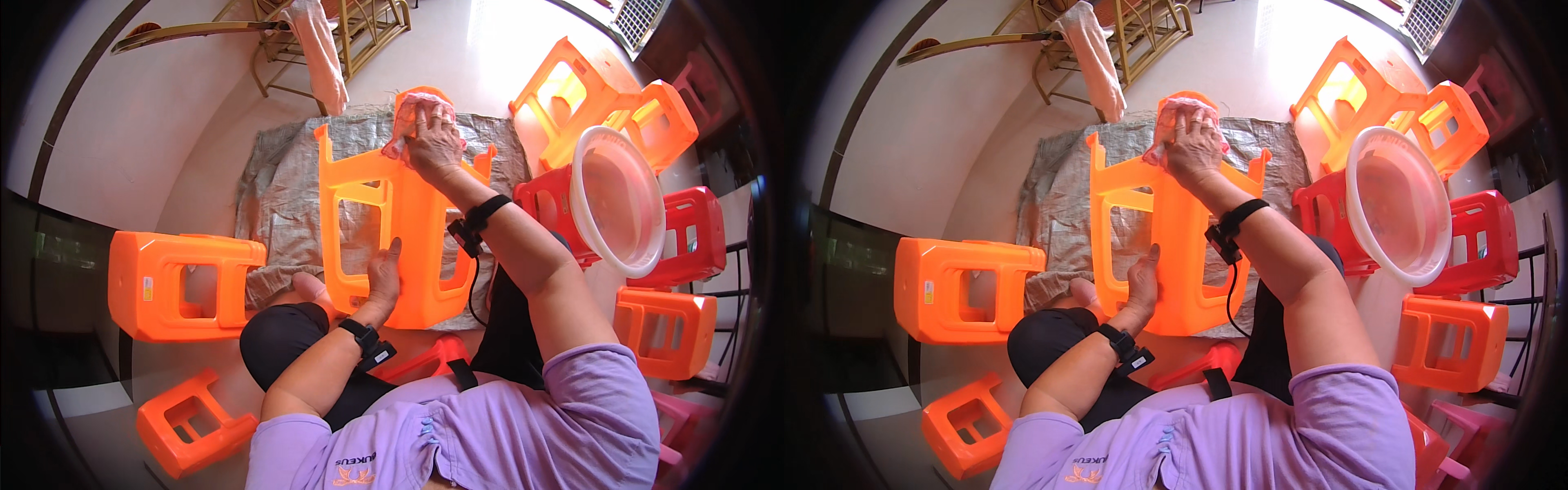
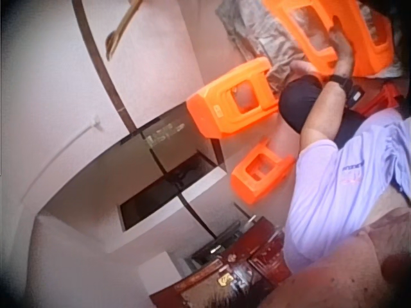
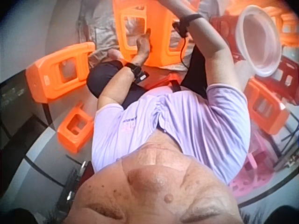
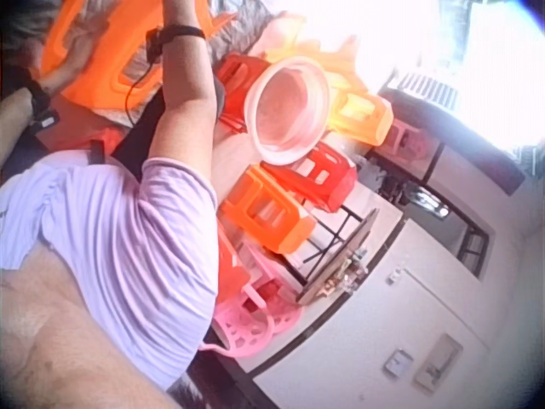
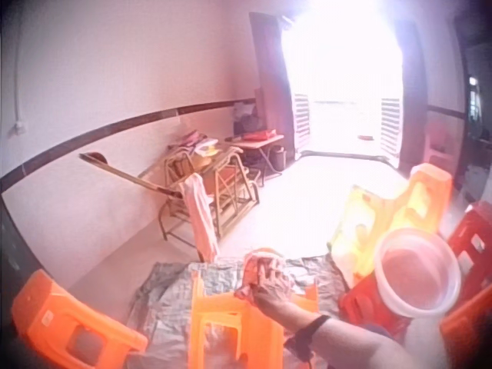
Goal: The person wipes down multiple plastic stools using a pink cloth, dipping the cloth into a bucket of water and wringing it out between cleaning different parts of the stools.
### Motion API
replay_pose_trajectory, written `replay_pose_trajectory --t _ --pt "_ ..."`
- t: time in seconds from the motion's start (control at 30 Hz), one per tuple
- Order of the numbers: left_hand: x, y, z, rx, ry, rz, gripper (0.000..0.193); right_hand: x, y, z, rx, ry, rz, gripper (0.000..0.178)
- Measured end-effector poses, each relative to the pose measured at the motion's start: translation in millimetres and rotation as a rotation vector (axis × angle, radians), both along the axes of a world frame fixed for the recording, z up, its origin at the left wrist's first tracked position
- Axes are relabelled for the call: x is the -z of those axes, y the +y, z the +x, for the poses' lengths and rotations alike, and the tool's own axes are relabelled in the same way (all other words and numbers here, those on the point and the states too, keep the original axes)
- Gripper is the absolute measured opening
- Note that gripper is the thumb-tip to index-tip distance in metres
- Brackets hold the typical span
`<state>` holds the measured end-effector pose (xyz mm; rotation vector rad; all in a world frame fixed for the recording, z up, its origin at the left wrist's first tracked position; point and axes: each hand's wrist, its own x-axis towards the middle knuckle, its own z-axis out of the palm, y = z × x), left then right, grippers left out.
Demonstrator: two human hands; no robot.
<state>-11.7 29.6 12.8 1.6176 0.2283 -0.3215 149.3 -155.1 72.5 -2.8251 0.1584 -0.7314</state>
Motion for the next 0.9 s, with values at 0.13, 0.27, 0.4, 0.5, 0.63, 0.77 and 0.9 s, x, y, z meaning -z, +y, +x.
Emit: replay_pose_trajectory --t 0.13,0.27,0.4,0.5,0.63,0.77,0.9 --pt "-5.5 4.8 1.6 -0.08 -0.051 0.078 0.053 -23.5 20.4 -36.1 -0.171 0.123 -0.084 0.072" --pt "-9.2 8.1 6.0 -0.141 0.036 -0.02 0.053 -11.9 4.8 -22.4 -0.225 -0.048 -0.132 0.069" --pt "-19.6 6.5 6.5 -0.104 -0.003 -0.031 0.052 -15.7 -6.3 -5.7 -0.111 0.117 -0.009 0.07" --pt "-10.8 15.8 9.1 -0.12 -0.037 0.03 0.05 -13.7 17.8 -18.0 -0.156 0.105 -0.083 0.068" --pt "0.2 32.8 23.0 -0.154 0.009 0.073 0.037 -1.5 16.2 -30.1 -0.288 0.006 0.007 0.062" --pt "-18.4 15.2 13.2 -0.222 -0.125 -0.042 0.038 4.4 15.5 -34.0 -0.188 -0.154 0.025 0.053" --pt "-6.4 26.5 17.2 -0.208 -0.022 -0.036 0.046 11.0 13.9 -54.7 -0.268 -0.16 -0.027 0.043"
